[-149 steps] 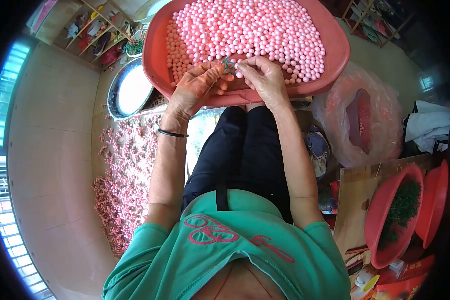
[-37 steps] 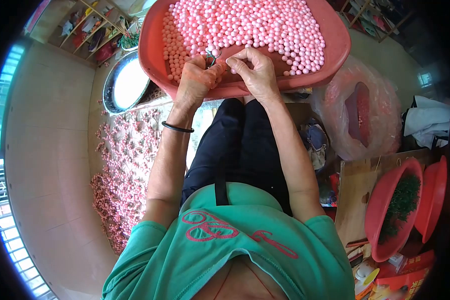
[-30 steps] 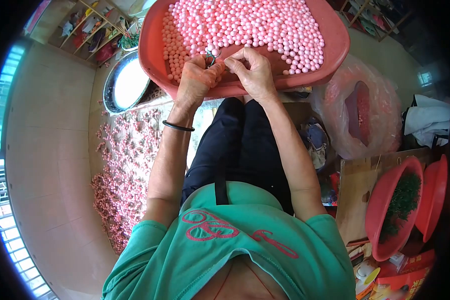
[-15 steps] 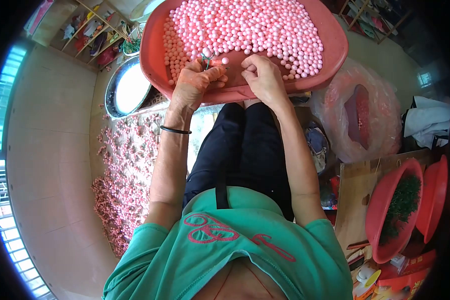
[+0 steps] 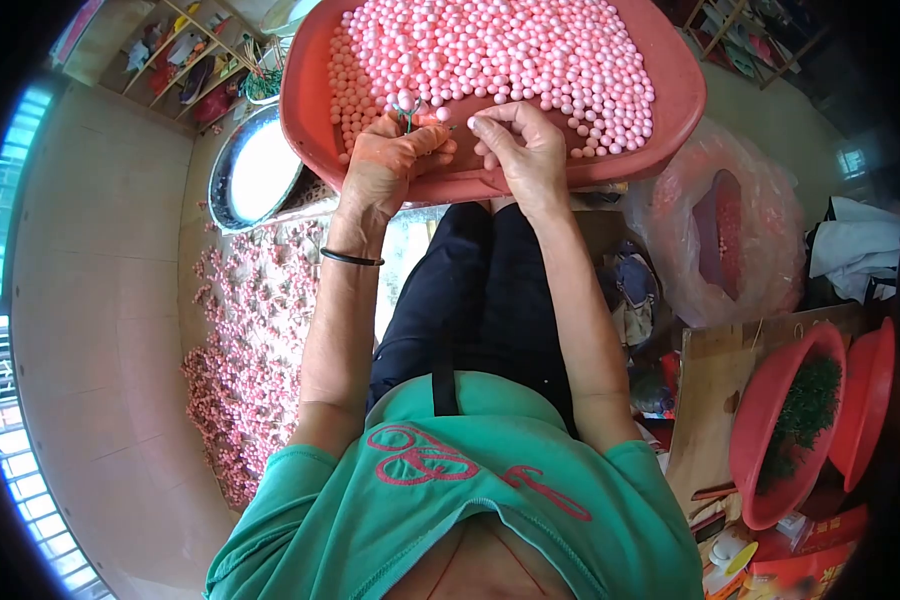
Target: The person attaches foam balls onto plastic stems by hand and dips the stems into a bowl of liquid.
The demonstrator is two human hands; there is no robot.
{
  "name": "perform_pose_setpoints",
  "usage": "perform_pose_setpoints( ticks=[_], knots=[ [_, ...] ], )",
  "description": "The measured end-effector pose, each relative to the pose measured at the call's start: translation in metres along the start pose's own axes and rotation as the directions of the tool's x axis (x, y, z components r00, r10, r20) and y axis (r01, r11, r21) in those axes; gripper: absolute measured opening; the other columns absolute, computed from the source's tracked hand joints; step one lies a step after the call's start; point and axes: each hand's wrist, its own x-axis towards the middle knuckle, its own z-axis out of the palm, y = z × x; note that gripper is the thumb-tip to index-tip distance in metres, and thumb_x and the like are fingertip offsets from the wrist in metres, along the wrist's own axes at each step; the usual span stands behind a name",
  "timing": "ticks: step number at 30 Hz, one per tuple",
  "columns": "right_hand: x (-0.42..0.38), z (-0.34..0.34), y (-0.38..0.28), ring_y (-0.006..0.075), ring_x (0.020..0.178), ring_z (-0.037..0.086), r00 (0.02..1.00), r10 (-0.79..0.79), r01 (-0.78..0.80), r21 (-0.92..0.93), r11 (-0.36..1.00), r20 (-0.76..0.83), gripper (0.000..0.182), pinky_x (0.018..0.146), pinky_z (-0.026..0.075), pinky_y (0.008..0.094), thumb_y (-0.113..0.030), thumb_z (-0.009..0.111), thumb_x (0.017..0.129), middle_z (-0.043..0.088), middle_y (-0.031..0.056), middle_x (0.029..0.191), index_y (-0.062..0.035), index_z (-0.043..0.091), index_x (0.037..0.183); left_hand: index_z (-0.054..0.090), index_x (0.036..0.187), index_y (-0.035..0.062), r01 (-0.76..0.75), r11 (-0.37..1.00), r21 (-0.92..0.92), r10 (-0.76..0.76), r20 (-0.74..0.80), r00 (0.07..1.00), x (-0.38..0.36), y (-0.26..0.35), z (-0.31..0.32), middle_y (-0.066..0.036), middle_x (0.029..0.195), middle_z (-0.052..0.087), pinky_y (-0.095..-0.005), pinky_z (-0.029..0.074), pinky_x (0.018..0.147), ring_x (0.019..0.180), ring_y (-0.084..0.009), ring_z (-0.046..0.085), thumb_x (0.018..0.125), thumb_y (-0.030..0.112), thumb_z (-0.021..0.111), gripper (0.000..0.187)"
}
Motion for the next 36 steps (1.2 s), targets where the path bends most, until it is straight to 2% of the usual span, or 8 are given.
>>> perform_pose_setpoints(
  ticks=[4, 11, 14, 16, 23, 28, 31, 36],
  knots=[
    [-0.004, 0.004, -0.003, 0.0047, 0.061, 0.056, 0.995, 0.066, -0.068, 0.039, 0.997, 0.068, 0.012, 0.052, 0.044, 0.0179, -0.011, 0.069, 0.088, 0.061, 0.0012, 0.074, -0.0015, 0.064, 0.092, 0.054, 0.095, -0.0061, 0.003, 0.998, 0.061, -0.004, 0.018, 1.000, 0.000, 0.002, -0.001, -0.013, 0.090, 0.065, -0.0271, 0.059, 0.068, 0.075, -0.0199, 0.067, 0.083, 0.001, 0.069, 0.021],
    [-0.004, 0.000, -0.001, 0.0036, 0.057, 0.053, 0.991, 0.024, -0.024, 0.002, 1.000, 0.132, 0.008, 0.048, 0.041, 0.0179, -0.009, 0.067, 0.088, 0.061, 0.0009, 0.072, -0.0031, 0.064, 0.090, 0.057, 0.093, -0.0069, -0.029, 0.995, 0.098, 0.028, 0.012, 1.000, -0.001, 0.000, 0.001, -0.012, 0.083, 0.066, -0.0246, 0.057, 0.066, 0.071, -0.0176, 0.067, 0.082, 0.000, 0.070, 0.018],
    [-0.004, 0.000, 0.001, 0.0036, 0.055, 0.052, 0.990, 0.001, -0.001, 0.000, 1.000, 0.139, 0.006, 0.047, 0.040, 0.0189, -0.008, 0.067, 0.088, 0.061, 0.0006, 0.071, -0.0031, 0.064, 0.088, 0.058, 0.097, -0.0026, 0.000, 0.982, 0.187, -0.005, 0.027, 1.000, -0.002, 0.001, 0.000, -0.010, 0.087, 0.065, -0.0297, 0.056, 0.076, 0.077, -0.0178, 0.065, 0.087, 0.001, 0.064, 0.012],
    [-0.003, 0.001, 0.002, 0.0039, 0.054, 0.052, 0.990, -0.022, 0.021, 0.006, 1.000, 0.140, 0.007, 0.046, 0.040, 0.0204, -0.007, 0.067, 0.087, 0.061, 0.0004, 0.070, -0.0022, 0.063, 0.084, 0.059, 0.097, -0.0027, -0.004, 0.963, 0.269, -0.002, 0.022, 1.000, -0.003, 0.004, 0.003, -0.009, 0.087, 0.065, -0.0295, 0.056, 0.076, 0.076, -0.0175, 0.065, 0.087, 0.001, 0.064, 0.013],
    [-0.001, 0.000, 0.004, 0.0053, 0.058, 0.055, 0.985, -0.013, 0.027, -0.080, 0.996, 0.172, 0.006, 0.051, 0.044, 0.0215, -0.005, 0.068, 0.086, 0.063, 0.0011, 0.072, -0.0016, 0.063, 0.083, 0.059, 0.097, -0.0045, -0.024, 0.942, 0.335, 0.006, 0.054, 0.999, -0.002, 0.003, 0.003, -0.011, 0.086, 0.066, -0.0291, 0.056, 0.074, 0.076, -0.0178, 0.066, 0.085, 0.001, 0.066, 0.014],
    [-0.005, 0.004, 0.010, 0.0058, 0.063, 0.057, 0.984, -0.157, 0.169, -0.176, 0.970, 0.083, 0.005, 0.056, 0.046, 0.0226, -0.002, 0.068, 0.083, 0.064, 0.0009, 0.073, -0.0005, 0.064, 0.085, 0.058, 0.100, -0.0056, -0.010, 0.954, 0.301, 0.005, 0.016, 1.000, -0.006, 0.005, 0.010, -0.013, 0.091, 0.067, -0.0299, 0.057, 0.074, 0.080, -0.0194, 0.067, 0.086, 0.003, 0.067, 0.018],
    [-0.007, 0.005, 0.013, 0.0017, 0.053, 0.049, 0.982, -0.178, 0.182, -0.082, 0.980, 0.060, 0.006, 0.045, 0.038, 0.0182, -0.008, 0.067, 0.089, 0.060, -0.0013, 0.070, -0.0031, 0.064, 0.089, 0.057, 0.103, -0.0048, 0.018, 0.977, 0.212, -0.032, 0.063, 0.998, -0.004, 0.006, 0.005, -0.013, 0.093, 0.067, -0.0302, 0.057, 0.074, 0.082, -0.0206, 0.068, 0.088, 0.008, 0.066, 0.021],
    [-0.009, 0.005, 0.007, 0.0018, 0.055, 0.050, 0.989, -0.147, 0.146, 0.038, 0.989, 0.033, 0.008, 0.047, 0.039, 0.0170, -0.009, 0.068, 0.088, 0.060, -0.0005, 0.071, -0.0024, 0.064, 0.092, 0.058, 0.105, -0.0038, 0.075, 0.994, 0.076, -0.080, 0.068, 0.994, 0.000, 0.007, 0.001, -0.012, 0.089, 0.066, -0.0298, 0.057, 0.071, 0.080, -0.0207, 0.067, 0.092, 0.015, 0.063, 0.023]
  ],
)
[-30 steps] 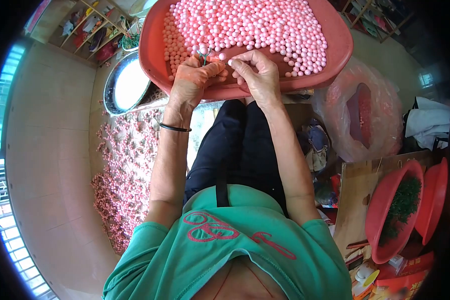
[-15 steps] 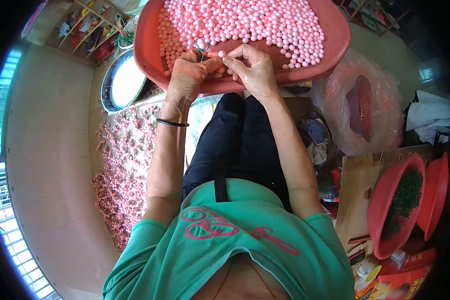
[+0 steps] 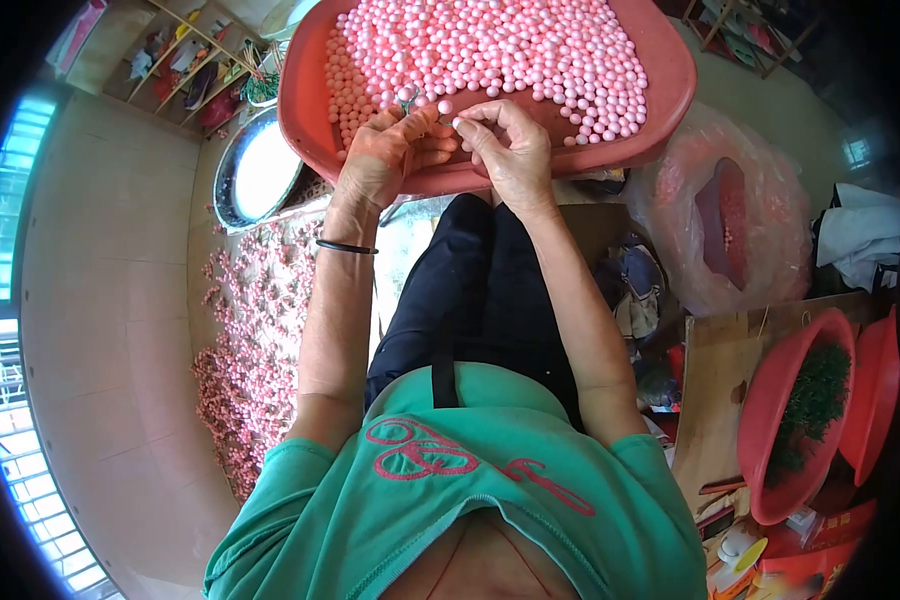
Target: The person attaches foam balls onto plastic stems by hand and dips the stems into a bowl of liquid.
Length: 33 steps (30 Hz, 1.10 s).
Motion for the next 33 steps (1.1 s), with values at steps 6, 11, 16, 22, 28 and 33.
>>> perform_pose_setpoints(
  ticks=[6, 11, 16, 22, 28, 33],
  knots=[
    [-0.001, -0.002, -0.003, 0.0023, 0.056, 0.051, 0.999, 0.042, -0.042, -0.016, 0.999, 0.004, 0.010, 0.048, 0.041, 0.0168, -0.009, 0.068, 0.088, 0.060, 0.0001, 0.073, -0.0015, 0.064, 0.094, 0.058, 0.106, -0.0017, 0.030, 0.999, 0.012, -0.030, 0.003, 1.000, 0.002, -0.002, -0.002, -0.010, 0.087, 0.064, -0.0290, 0.055, 0.067, 0.077, -0.0191, 0.065, 0.094, 0.017, 0.060, 0.022],
    [0.000, -0.003, -0.001, 0.0028, 0.060, 0.053, 0.998, 0.057, -0.057, 0.007, 0.998, 0.008, 0.011, 0.051, 0.043, 0.0169, -0.009, 0.068, 0.088, 0.061, 0.0006, 0.076, -0.0009, 0.064, 0.095, 0.059, 0.104, -0.0022, 0.011, 1.000, -0.020, -0.010, 0.046, 0.999, -0.002, 0.000, -0.002, -0.011, 0.089, 0.065, -0.0291, 0.055, 0.071, 0.077, -0.0186, 0.064, 0.093, 0.016, 0.062, 0.022],
    [0.001, -0.001, 0.000, 0.0018, 0.057, 0.052, 0.999, 0.039, -0.038, 0.026, 0.999, -0.032, 0.010, 0.045, 0.040, 0.0175, -0.008, 0.069, 0.087, 0.060, -0.0002, 0.071, -0.0019, 0.063, 0.092, 0.059, 0.099, -0.0070, -0.046, 0.996, 0.079, 0.047, -0.018, 0.999, -0.004, -0.004, 0.004, -0.012, 0.087, 0.066, -0.0269, 0.055, 0.066, 0.075, -0.0179, 0.065, 0.089, 0.013, 0.065, 0.023],
    [0.001, -0.002, -0.002, 0.0032, 0.058, 0.054, 0.996, 0.089, -0.089, 0.019, 0.996, -0.012, 0.014, 0.047, 0.042, 0.0179, -0.011, 0.069, 0.087, 0.062, 0.0005, 0.073, -0.0009, 0.065, 0.095, 0.061, 0.090, -0.0051, -0.117, 0.969, 0.219, 0.141, -0.095, 0.986, -0.004, -0.009, 0.008, -0.009, 0.077, 0.065, -0.0235, 0.051, 0.062, 0.066, -0.0133, 0.061, 0.087, 0.016, 0.068, 0.022],
    [0.001, -0.002, -0.008, 0.0047, 0.058, 0.056, 0.987, 0.162, -0.162, -0.032, 0.986, -0.001, 0.015, 0.048, 0.043, 0.0190, -0.013, 0.069, 0.087, 0.064, 0.0018, 0.076, -0.0001, 0.067, 0.095, 0.061, 0.088, -0.0024, -0.122, 0.952, 0.279, 0.158, -0.110, 0.981, -0.006, -0.007, 0.014, -0.007, 0.074, 0.063, -0.0240, 0.050, 0.061, 0.064, -0.0122, 0.060, 0.088, 0.016, 0.066, 0.019],
    [0.000, 0.002, -0.007, 0.0032, 0.054, 0.052, 0.992, 0.125, -0.125, -0.077, 0.989, -0.008, 0.018, 0.046, 0.041, 0.0182, -0.017, 0.070, 0.088, 0.060, 0.0000, 0.069, -0.0007, 0.067, 0.093, 0.062, 0.087, -0.0014, -0.111, 0.956, 0.272, 0.152, -0.136, 0.979, -0.008, -0.006, 0.016, -0.006, 0.074, 0.063, -0.0236, 0.050, 0.060, 0.064, -0.0116, 0.059, 0.087, 0.016, 0.066, 0.018]
  ],
)
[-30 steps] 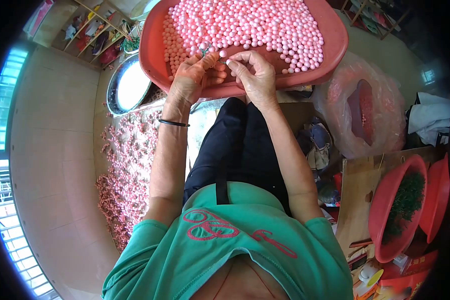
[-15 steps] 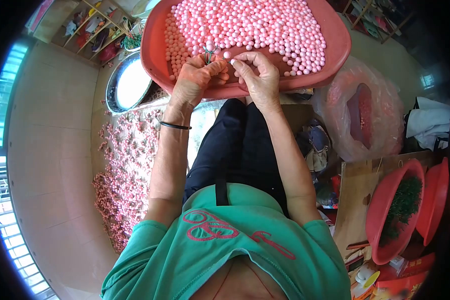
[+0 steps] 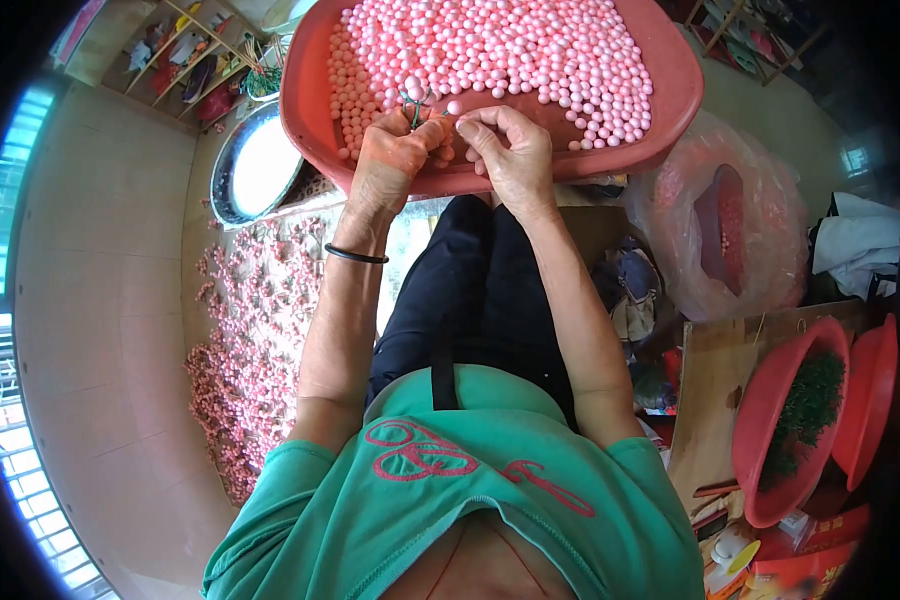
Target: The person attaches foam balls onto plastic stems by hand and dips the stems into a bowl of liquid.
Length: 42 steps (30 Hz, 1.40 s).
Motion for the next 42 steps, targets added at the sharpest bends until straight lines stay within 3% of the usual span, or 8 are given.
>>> perform_pose_setpoints(
  ticks=[7, 10, 13, 19, 25, 28, 32, 42],
  knots=[
    [0.000, 0.007, 0.001, 0.0039, 0.054, 0.053, 0.997, -0.022, 0.018, -0.049, 0.999, -0.076, 0.018, 0.045, 0.042, 0.0190, -0.018, 0.070, 0.088, 0.062, 0.0005, 0.071, -0.0009, 0.067, 0.089, 0.062, 0.085, -0.0008, -0.017, 1.000, 0.012, 0.017, 0.020, 1.000, 0.001, -0.002, 0.000, -0.006, 0.072, 0.062, -0.0231, 0.048, 0.060, 0.063, -0.0111, 0.058, 0.086, 0.017, 0.067, 0.019],
    [0.000, 0.013, 0.000, 0.0111, 0.060, 0.061, 0.991, -0.052, 0.046, -0.050, 0.998, -0.121, 0.013, 0.051, 0.048, 0.0260, -0.012, 0.072, 0.083, 0.067, 0.0056, 0.076, -0.0006, 0.067, 0.087, 0.062, 0.084, -0.0007, -0.023, 1.000, -0.004, 0.023, 0.028, 0.999, 0.003, -0.005, -0.001, -0.005, 0.071, 0.062, -0.0229, 0.048, 0.060, 0.063, -0.0107, 0.057, 0.086, 0.017, 0.067, 0.018],
    [0.002, 0.014, 0.016, 0.0185, 0.065, 0.064, 0.954, -0.266, 0.225, -0.259, 0.939, -0.137, 0.013, 0.059, 0.049, 0.0318, -0.011, 0.073, 0.082, 0.067, 0.0100, 0.076, -0.0006, 0.066, 0.084, 0.061, 0.085, -0.0006, -0.011, 1.000, -0.006, 0.011, 0.020, 1.000, 0.003, -0.005, -0.001, -0.005, 0.071, 0.062, -0.0226, 0.047, 0.060, 0.063, -0.0105, 0.057, 0.087, 0.016, 0.067, 0.018],
    [0.003, 0.014, 0.015, 0.0240, 0.068, 0.064, 0.926, -0.359, 0.309, -0.306, 0.900, -0.119, 0.016, 0.064, 0.049, 0.0342, -0.012, 0.073, 0.081, 0.066, 0.0132, 0.077, -0.0003, 0.063, 0.082, 0.062, 0.088, 0.0001, -0.029, 1.000, -0.011, 0.030, 0.061, 0.998, 0.003, -0.006, -0.005, -0.005, 0.074, 0.063, -0.0230, 0.049, 0.062, 0.065, -0.0104, 0.058, 0.089, 0.015, 0.064, 0.015],
    [0.002, 0.009, 0.012, 0.0128, 0.062, 0.058, 0.978, -0.191, 0.178, -0.141, 0.974, -0.088, 0.018, 0.059, 0.048, 0.0289, -0.015, 0.074, 0.083, 0.065, 0.0072, 0.075, -0.0003, 0.064, 0.086, 0.062, 0.096, 0.0009, 0.025, 0.992, -0.127, -0.012, 0.103, 0.995, 0.002, -0.001, -0.006, -0.004, 0.080, 0.064, -0.0238, 0.050, 0.066, 0.072, -0.0117, 0.059, 0.092, 0.019, 0.062, 0.018],
    [0.001, 0.005, 0.009, 0.0034, 0.057, 0.053, 0.987, -0.151, 0.149, -0.037, 0.988, -0.054, 0.018, 0.048, 0.043, 0.0191, -0.020, 0.070, 0.088, 0.063, -0.0007, 0.075, -0.0024, 0.066, 0.089, 0.062, 0.099, 0.0004, 0.078, 0.969, -0.233, -0.040, 0.164, 0.986, 0.004, 0.000, -0.010, -0.005, 0.081, 0.063, -0.0264, 0.050, 0.067, 0.073, -0.0133, 0.059, 0.094, 0.020, 0.060, 0.020],
    [-0.001, 0.004, 0.008, 0.0026, 0.057, 0.052, 0.990, -0.136, 0.135, -0.026, 0.991, -0.036, 0.018, 0.048, 0.043, 0.0185, -0.020, 0.070, 0.088, 0.062, -0.0010, 0.075, -0.0027, 0.066, 0.090, 0.062, 0.100, -0.0008, 0.105, 0.928, -0.357, -0.022, 0.228, 0.973, 0.008, -0.004, -0.014, -0.006, 0.082, 0.062, -0.0300, 0.049, 0.066, 0.072, -0.0153, 0.058, 0.094, 0.018, 0.060, 0.020],
    [-0.003, 0.000, 0.004, 0.0020, 0.057, 0.051, 0.995, -0.101, 0.101, -0.018, 0.995, -0.002, 0.017, 0.049, 0.042, 0.0175, -0.019, 0.070, 0.088, 0.061, -0.0020, 0.072, -0.0030, 0.066, 0.088, 0.063, 0.099, -0.0019, 0.135, 0.908, -0.397, -0.030, 0.258, 0.966, 0.009, -0.001, -0.016, -0.006, 0.078, 0.059, -0.0297, 0.048, 0.063, 0.069, -0.0155, 0.055, 0.091, 0.019, 0.065, 0.022]
  ],
)
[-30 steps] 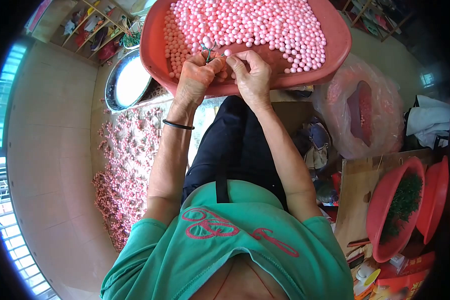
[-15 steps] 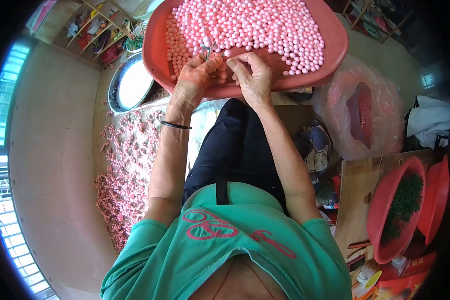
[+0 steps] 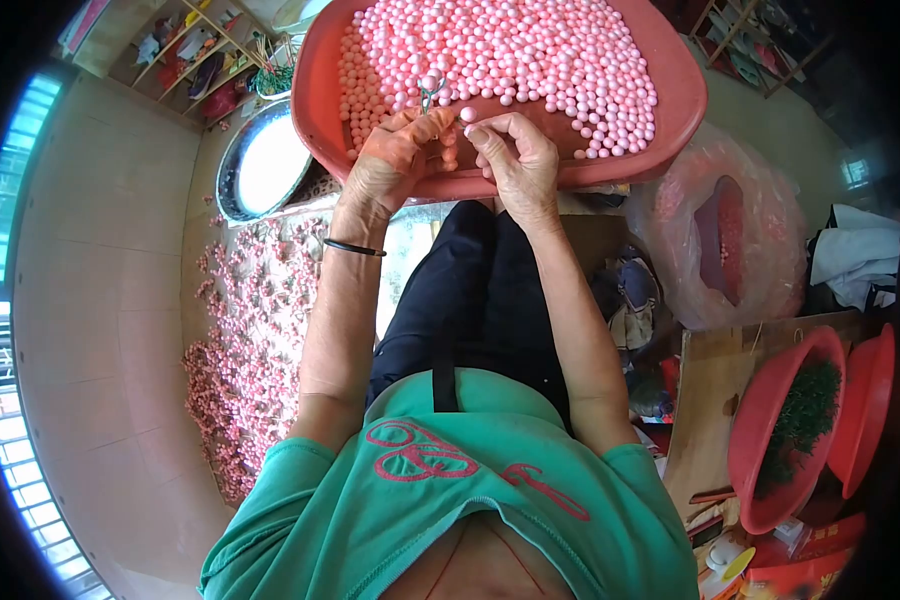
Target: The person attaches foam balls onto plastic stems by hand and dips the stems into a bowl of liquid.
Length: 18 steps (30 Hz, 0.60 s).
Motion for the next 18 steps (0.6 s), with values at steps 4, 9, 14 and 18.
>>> perform_pose_setpoints(
  ticks=[4, 9, 14, 18],
  knots=[
    [0.000, 0.002, 0.001, 0.0021, 0.056, 0.051, 1.000, -0.020, 0.020, 0.012, 1.000, -0.005, 0.017, 0.049, 0.041, 0.0179, -0.019, 0.071, 0.087, 0.060, -0.0023, 0.069, -0.0030, 0.065, 0.086, 0.063, 0.097, -0.0023, 0.014, 0.999, 0.029, -0.013, -0.022, 1.000, 0.003, -0.002, -0.001, -0.006, 0.076, 0.058, -0.0293, 0.047, 0.062, 0.066, -0.0160, 0.055, 0.091, 0.020, 0.066, 0.023],
    [-0.001, 0.001, -0.001, 0.0023, 0.055, 0.050, 0.999, -0.035, 0.035, -0.048, 0.998, 0.009, 0.018, 0.048, 0.040, 0.0183, -0.019, 0.072, 0.086, 0.058, -0.0022, 0.068, -0.0027, 0.065, 0.085, 0.062, 0.090, -0.0033, 0.000, 1.000, 0.006, 0.000, 0.015, 1.000, -0.001, 0.003, 0.003, -0.007, 0.074, 0.058, -0.0290, 0.046, 0.062, 0.065, -0.0169, 0.054, 0.089, 0.016, 0.067, 0.020],
    [-0.002, 0.000, -0.001, 0.0026, 0.057, 0.051, 0.999, -0.030, 0.031, -0.056, 0.998, 0.020, 0.017, 0.049, 0.041, 0.0182, -0.018, 0.073, 0.085, 0.059, -0.0019, 0.070, -0.0025, 0.065, 0.086, 0.061, 0.086, -0.0040, -0.009, 1.000, 0.016, 0.008, 0.051, 0.999, 0.004, -0.003, -0.005, -0.008, 0.074, 0.058, -0.0293, 0.046, 0.063, 0.064, -0.0173, 0.054, 0.088, 0.011, 0.064, 0.016],
    [0.001, -0.009, -0.009, 0.0027, 0.059, 0.053, 0.989, 0.085, -0.086, -0.003, 0.996, 0.117, 0.016, 0.051, 0.041, 0.0180, -0.017, 0.072, 0.086, 0.060, -0.0021, 0.072, -0.0028, 0.066, 0.090, 0.062, 0.084, -0.0036, -0.039, 0.998, 0.058, 0.038, 0.017, 0.999, -0.001, -0.001, 0.001, -0.007, 0.076, 0.060, -0.0269, 0.045, 0.062, 0.064, -0.0153, 0.054, 0.088, 0.012, 0.064, 0.016]
  ],
)
